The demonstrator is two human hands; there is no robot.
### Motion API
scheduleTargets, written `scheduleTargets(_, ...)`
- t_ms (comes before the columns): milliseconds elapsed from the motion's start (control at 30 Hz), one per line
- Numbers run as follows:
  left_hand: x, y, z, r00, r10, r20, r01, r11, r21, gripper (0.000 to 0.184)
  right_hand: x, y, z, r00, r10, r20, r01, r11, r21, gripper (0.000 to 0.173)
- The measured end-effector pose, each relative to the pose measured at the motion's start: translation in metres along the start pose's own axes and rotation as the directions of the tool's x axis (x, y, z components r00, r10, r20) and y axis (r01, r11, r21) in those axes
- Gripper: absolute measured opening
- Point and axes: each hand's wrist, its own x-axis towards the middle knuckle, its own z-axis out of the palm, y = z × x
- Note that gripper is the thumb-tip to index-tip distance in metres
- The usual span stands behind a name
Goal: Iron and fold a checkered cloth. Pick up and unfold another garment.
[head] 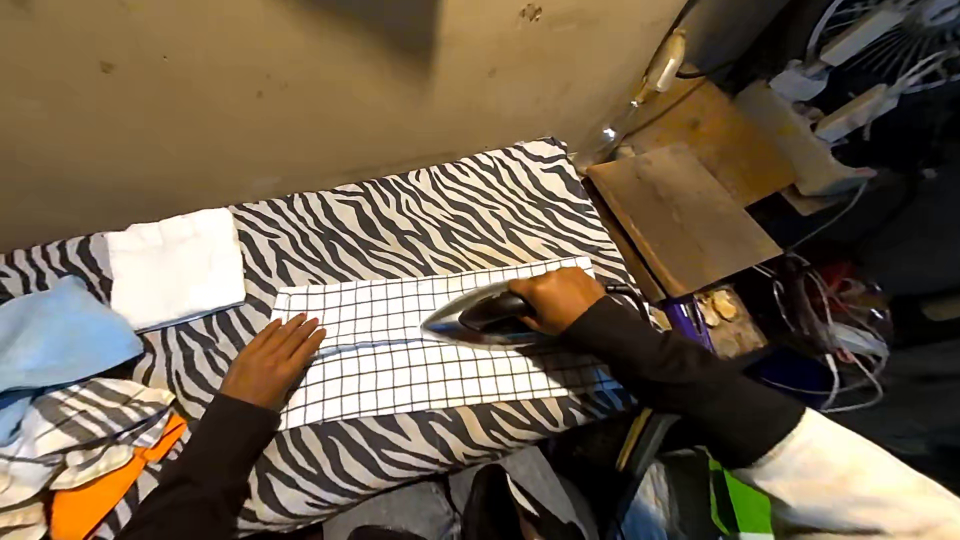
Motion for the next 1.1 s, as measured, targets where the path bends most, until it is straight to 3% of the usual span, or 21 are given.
scheduleTargets(67, -0.007, -0.004, 0.001, 1.0, -0.001, 0.013, 0.002, 0.998, -0.055, 0.042, 0.002, -0.006, -0.003, 0.999, 0.037, 0.03, -0.038, 0.999, 0.021, 0.02)
scheduleTargets(167, -0.012, -0.011, 0.0, 0.993, -0.099, 0.071, 0.116, 0.941, -0.317, 0.05, 0.01, -0.007, -0.006, 0.987, 0.157, 0.032, -0.158, 0.987, 0.033, 0.022)
scheduleTargets(267, -0.003, -0.02, -0.021, 0.962, -0.193, 0.195, 0.267, 0.825, -0.499, 0.052, 0.009, 0.011, 0.002, 0.998, 0.008, -0.057, -0.008, 1.0, -0.001, 0.018)
scheduleTargets(300, -0.002, -0.021, -0.023, 0.952, -0.201, 0.23, 0.293, 0.808, -0.511, 0.052, 0.008, 0.014, 0.003, 0.998, 0.031, -0.047, -0.03, 1.0, 0.002, 0.018)
scheduleTargets(367, -0.001, -0.022, -0.026, 0.935, -0.198, 0.295, 0.33, 0.794, -0.511, 0.053, 0.007, 0.013, 0.0, 0.984, 0.176, 0.001, -0.175, 0.984, 0.028, 0.02)
scheduleTargets(400, 0.001, -0.022, -0.027, 0.935, -0.192, 0.3, 0.326, 0.799, -0.505, 0.053, 0.008, 0.016, -0.002, 0.984, 0.179, -0.01, -0.179, 0.983, 0.025, 0.021)
scheduleTargets(500, -0.003, -0.02, -0.024, 0.946, -0.162, 0.282, 0.285, 0.83, -0.48, 0.054, -0.002, 0.028, 0.003, 0.989, -0.137, -0.063, 0.134, 0.99, -0.039, 0.017)
scheduleTargets(567, -0.009, -0.021, -0.018, 0.952, -0.139, 0.274, 0.253, 0.859, -0.445, 0.054, -0.007, 0.014, 0.004, 0.974, -0.223, -0.037, 0.221, 0.974, -0.05, 0.017)
scheduleTargets(667, -0.013, -0.02, -0.011, 0.969, -0.119, 0.217, 0.197, 0.901, -0.387, 0.052, 0.003, -0.028, -0.005, 0.993, 0.105, 0.05, -0.106, 0.994, 0.007, 0.022)
scheduleTargets(733, -0.014, -0.016, -0.01, 0.98, -0.111, 0.165, 0.159, 0.935, -0.317, 0.051, 0.02, -0.052, -0.011, 0.98, 0.186, 0.072, -0.188, 0.982, 0.021, 0.024)
scheduleTargets(867, -0.033, -0.017, 0.0, 0.997, -0.075, -0.02, 0.073, 0.993, -0.09, 0.041, 0.045, -0.102, -0.012, 0.993, 0.044, 0.111, -0.051, 0.997, 0.063, 0.024)
scheduleTargets(1000, -0.042, -0.013, 0.001, 0.989, -0.14, -0.042, 0.138, 0.99, -0.027, 0.037, 0.049, -0.115, -0.011, 0.985, -0.106, 0.138, 0.094, 0.991, 0.091, 0.023)
scheduleTargets(1100, -0.044, -0.008, 0.002, 0.981, -0.188, -0.036, 0.187, 0.981, -0.046, 0.032, 0.05, -0.093, -0.011, 0.989, 0.016, 0.145, -0.027, 0.997, 0.075, 0.026)
